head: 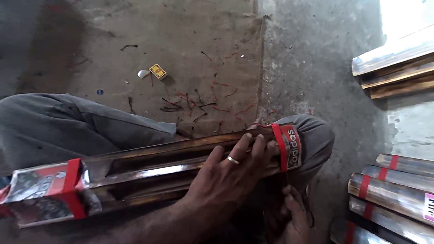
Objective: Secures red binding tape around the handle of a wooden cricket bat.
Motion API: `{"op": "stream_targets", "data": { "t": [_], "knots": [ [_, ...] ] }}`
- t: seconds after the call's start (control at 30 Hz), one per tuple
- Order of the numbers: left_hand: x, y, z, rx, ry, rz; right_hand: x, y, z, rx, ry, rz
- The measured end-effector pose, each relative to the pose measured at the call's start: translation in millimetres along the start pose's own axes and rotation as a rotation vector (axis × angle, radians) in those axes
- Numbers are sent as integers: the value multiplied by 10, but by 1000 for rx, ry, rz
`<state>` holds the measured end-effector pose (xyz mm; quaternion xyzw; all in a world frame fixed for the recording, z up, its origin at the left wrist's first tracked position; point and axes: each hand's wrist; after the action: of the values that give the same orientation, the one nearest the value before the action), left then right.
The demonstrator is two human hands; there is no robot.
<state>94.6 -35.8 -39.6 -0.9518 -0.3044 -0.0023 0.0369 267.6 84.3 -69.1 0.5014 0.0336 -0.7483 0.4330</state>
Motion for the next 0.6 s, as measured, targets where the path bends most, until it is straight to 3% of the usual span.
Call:
{"op": "stream_targets", "data": {
  "t": [0.2, 0.43, 0.6],
  "knots": [
    [-31, -60, -65, -82, 134, 25, 166, 37, -42, 28, -115, 108],
    [-157, -211, -140, -156, 230, 15, 146, -30, 23, -7, -148, 79],
    [-454, -479, -506, -488, 497, -24, -50, -57, 297, -100, -93, -37]
  ]
}}
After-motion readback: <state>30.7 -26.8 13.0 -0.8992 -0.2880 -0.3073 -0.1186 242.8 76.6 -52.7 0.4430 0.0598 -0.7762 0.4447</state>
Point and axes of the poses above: each hand's wrist, its own y-axis away from the middle knuckle, its own z-axis out of the palm, x = y × z, and after that the axes turned 9 degrees about -z, right-handed
